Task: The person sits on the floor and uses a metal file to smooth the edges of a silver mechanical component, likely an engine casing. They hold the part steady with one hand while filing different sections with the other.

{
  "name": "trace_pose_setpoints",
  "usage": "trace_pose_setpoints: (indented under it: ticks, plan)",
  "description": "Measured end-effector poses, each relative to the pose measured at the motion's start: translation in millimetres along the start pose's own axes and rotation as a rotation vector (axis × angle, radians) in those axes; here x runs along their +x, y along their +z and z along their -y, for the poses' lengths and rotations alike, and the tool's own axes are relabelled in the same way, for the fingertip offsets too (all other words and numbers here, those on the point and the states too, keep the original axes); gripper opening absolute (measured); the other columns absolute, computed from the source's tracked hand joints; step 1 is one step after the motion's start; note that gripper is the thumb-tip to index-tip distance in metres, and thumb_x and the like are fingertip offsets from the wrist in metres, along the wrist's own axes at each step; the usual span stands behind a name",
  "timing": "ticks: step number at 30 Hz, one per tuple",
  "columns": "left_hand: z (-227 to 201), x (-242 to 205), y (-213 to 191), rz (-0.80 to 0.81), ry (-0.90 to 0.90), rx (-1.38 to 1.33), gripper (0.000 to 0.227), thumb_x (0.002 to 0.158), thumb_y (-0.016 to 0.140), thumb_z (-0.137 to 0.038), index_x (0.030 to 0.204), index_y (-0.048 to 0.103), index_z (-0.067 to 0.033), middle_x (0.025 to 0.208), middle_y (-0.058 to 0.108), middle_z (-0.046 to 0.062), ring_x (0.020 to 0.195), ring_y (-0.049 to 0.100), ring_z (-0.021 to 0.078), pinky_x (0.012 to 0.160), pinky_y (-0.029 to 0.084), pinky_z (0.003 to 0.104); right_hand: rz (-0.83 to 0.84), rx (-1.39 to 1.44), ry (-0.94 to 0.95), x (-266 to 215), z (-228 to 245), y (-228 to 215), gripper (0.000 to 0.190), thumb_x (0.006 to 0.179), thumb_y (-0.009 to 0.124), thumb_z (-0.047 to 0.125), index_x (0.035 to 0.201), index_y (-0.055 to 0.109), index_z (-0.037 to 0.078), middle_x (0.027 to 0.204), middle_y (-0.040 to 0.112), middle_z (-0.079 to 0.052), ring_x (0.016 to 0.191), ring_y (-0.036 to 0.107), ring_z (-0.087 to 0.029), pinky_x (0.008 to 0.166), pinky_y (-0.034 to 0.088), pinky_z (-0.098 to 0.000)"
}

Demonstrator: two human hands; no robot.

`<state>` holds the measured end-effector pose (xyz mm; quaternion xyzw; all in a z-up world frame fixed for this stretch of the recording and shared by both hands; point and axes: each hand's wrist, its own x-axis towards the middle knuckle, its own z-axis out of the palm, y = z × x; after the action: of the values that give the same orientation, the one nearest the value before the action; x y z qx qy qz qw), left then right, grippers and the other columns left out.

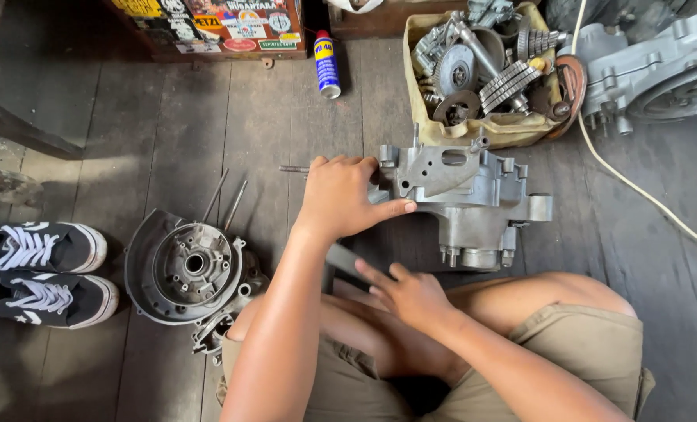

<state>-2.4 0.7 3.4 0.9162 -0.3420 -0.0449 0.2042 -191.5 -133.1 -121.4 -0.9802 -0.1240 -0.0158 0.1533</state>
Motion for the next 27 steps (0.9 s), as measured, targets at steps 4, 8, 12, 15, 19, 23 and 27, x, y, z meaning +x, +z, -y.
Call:
trace_pose_setpoints:
  ticks: [4, 8, 12, 15, 19, 23, 27]
  plan:
    - [0, 0, 0, 0.010, -0.007, -0.013, 0.081, 0.074, 0.057, -0.088, 0.097, 0.072, -0.0122, 0.089, 0.075, 0.007, 0.088, 0.073, 0.0274, 0.079, 0.043, 0.039, 0.006, -0.035, 0.059, -3, -19, 3, 0.051, 0.098, 0.047, 0.052, 0.149, 0.045, 0.052, 0.076, 0.056, -0.004, 0.052, 0.069, -0.039, 0.048, 0.058, -0.0506]
    - [-1, 0, 1, -0.014, 0.005, -0.022, 0.081, 0.074, 0.059, -0.088, 0.097, 0.072, -0.0118, 0.089, 0.075, 0.007, 0.088, 0.072, 0.0277, 0.079, 0.043, 0.039, -0.055, -0.047, 0.150, -7, -10, 1, 0.048, 0.099, 0.046, 0.052, 0.147, 0.051, 0.046, 0.081, 0.062, -0.006, 0.055, 0.069, -0.040, 0.046, 0.058, -0.0498]
    - [-1, 0, -2, 0.017, 0.004, -0.016, 0.084, 0.076, 0.055, -0.089, 0.101, 0.073, -0.0103, 0.092, 0.076, 0.008, 0.090, 0.073, 0.0283, 0.078, 0.043, 0.040, 0.090, -0.020, 0.220, -4, -10, -5, 0.053, 0.096, 0.046, 0.057, 0.149, 0.043, 0.056, 0.085, 0.065, -0.009, 0.066, 0.072, -0.046, 0.056, 0.060, -0.0571]
    - [1, 0, 3, -0.041, 0.014, -0.025, 0.081, 0.075, 0.059, -0.088, 0.098, 0.072, -0.0111, 0.089, 0.076, 0.007, 0.087, 0.073, 0.0272, 0.077, 0.043, 0.039, 0.000, -0.077, 0.349, 9, -31, -16, 0.057, 0.098, 0.050, 0.051, 0.154, 0.040, 0.051, 0.083, 0.064, -0.010, 0.065, 0.071, -0.043, 0.053, 0.059, -0.0535]
    - [0, 4, -2, 0.006, -0.006, -0.024, 0.081, 0.074, 0.058, -0.089, 0.097, 0.072, -0.0123, 0.092, 0.076, 0.008, 0.090, 0.073, 0.0285, 0.079, 0.043, 0.040, 0.118, -0.010, 0.253, -8, 2, -12, 0.053, 0.094, 0.050, 0.055, 0.146, 0.046, 0.056, 0.083, 0.066, -0.009, 0.065, 0.072, -0.043, 0.056, 0.060, -0.0567]
    - [1, 2, 2, 0.030, -0.013, -0.013, 0.083, 0.075, 0.057, -0.089, 0.099, 0.072, -0.0118, 0.090, 0.076, 0.007, 0.089, 0.073, 0.0281, 0.078, 0.043, 0.041, 0.111, -0.021, 0.273, 1, 15, -22, 0.048, 0.095, 0.053, 0.050, 0.142, 0.054, 0.049, 0.080, 0.064, -0.009, 0.060, 0.071, -0.043, 0.051, 0.060, -0.0528]
    - [-1, 3, -2, 0.059, -0.006, -0.007, 0.084, 0.075, 0.053, -0.089, 0.101, 0.072, -0.0114, 0.089, 0.076, 0.007, 0.088, 0.073, 0.0293, 0.078, 0.043, 0.042, 0.158, -0.073, 0.307, 40, 16, -23, 0.047, 0.098, 0.051, 0.047, 0.145, 0.052, 0.045, 0.084, 0.065, -0.008, 0.064, 0.073, -0.040, 0.052, 0.061, -0.0483]
